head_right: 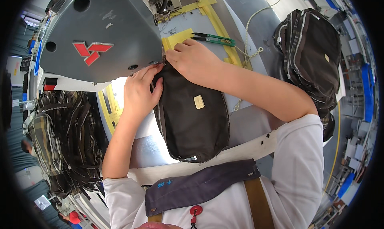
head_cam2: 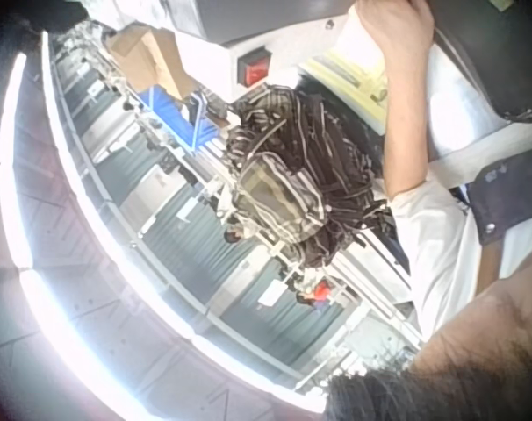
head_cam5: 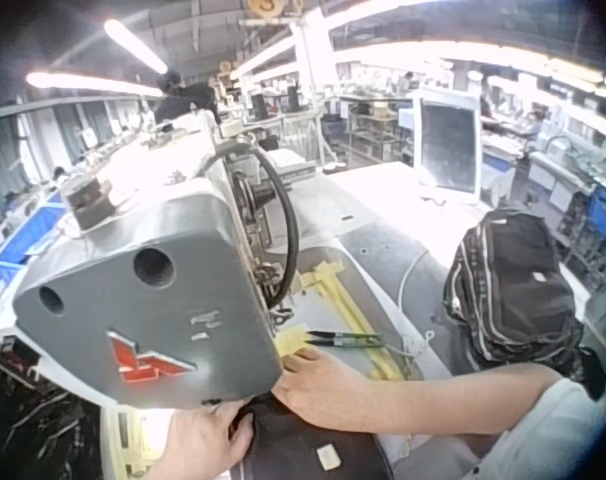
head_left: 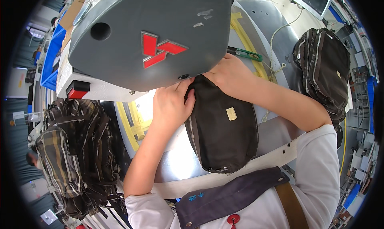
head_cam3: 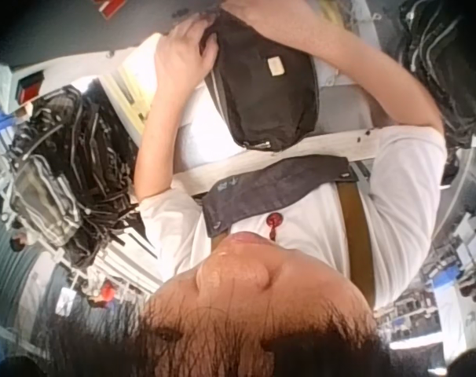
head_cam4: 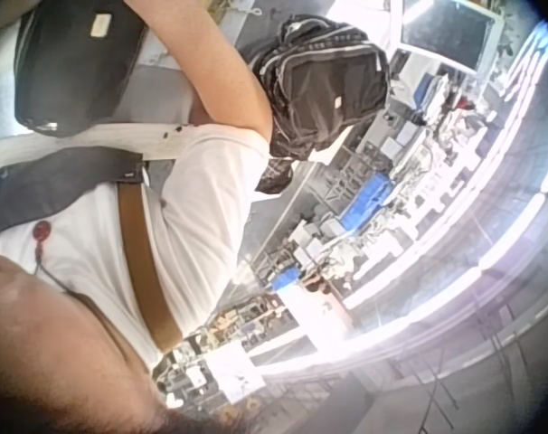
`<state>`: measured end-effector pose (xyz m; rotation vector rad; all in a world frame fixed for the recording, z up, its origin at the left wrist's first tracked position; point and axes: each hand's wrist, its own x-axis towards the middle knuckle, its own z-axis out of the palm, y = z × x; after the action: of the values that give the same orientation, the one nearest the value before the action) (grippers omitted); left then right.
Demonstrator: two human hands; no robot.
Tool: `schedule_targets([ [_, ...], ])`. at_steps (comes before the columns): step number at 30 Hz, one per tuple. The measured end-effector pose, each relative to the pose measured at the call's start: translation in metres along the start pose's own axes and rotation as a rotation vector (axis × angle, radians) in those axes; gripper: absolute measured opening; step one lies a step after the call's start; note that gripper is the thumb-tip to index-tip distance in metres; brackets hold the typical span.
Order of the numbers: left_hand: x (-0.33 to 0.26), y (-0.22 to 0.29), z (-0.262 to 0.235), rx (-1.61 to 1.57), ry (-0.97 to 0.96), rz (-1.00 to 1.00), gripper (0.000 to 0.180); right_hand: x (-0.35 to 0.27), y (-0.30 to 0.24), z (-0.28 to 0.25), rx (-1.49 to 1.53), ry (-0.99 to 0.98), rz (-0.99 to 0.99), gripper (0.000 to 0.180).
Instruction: The person operates an industrial sewing machine to stitch the edges of dark fabric bags. They repeatedly align the bag under the needle, sew a short seam, and then trim the excess thread with scissors before moving to the next bag.
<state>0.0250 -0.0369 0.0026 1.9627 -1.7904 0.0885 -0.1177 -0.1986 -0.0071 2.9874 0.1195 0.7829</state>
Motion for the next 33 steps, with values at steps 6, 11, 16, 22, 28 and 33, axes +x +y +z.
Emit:
schedule_targets([
  [6, 0.001, 0.001, -0.001, -0.017, -0.016, -0.015, 0.030, 0.000, -0.003, -0.001, -0.018, 0.030, 0.023, 0.024],
  [11, 0.000, 0.001, -0.001, -0.004, -0.015, -0.008, 0.031, -0.003, -0.006, 0.000, -0.021, -0.016, 0.057, 0.028],
  [16, -0.004, 0.006, -0.008, -0.051, 0.002, 0.044, 0.033, -0.008, -0.011, -0.003, 0.001, 0.008, 0.011, 0.029],
  [22, -0.009, 0.013, -0.006, 0.057, 0.012, 0.095, 0.036, -0.007, -0.012, -0.005, 0.013, -0.016, -0.006, 0.028],
  [28, -0.008, 0.013, -0.006, 0.064, 0.001, 0.101, 0.035, -0.008, -0.011, -0.005, 0.064, 0.000, 0.014, 0.028],
  [33, -0.008, 0.011, -0.005, 0.061, 0.025, 0.103, 0.033, -0.007, -0.012, -0.005, 0.053, 0.019, 0.011, 0.028],
])
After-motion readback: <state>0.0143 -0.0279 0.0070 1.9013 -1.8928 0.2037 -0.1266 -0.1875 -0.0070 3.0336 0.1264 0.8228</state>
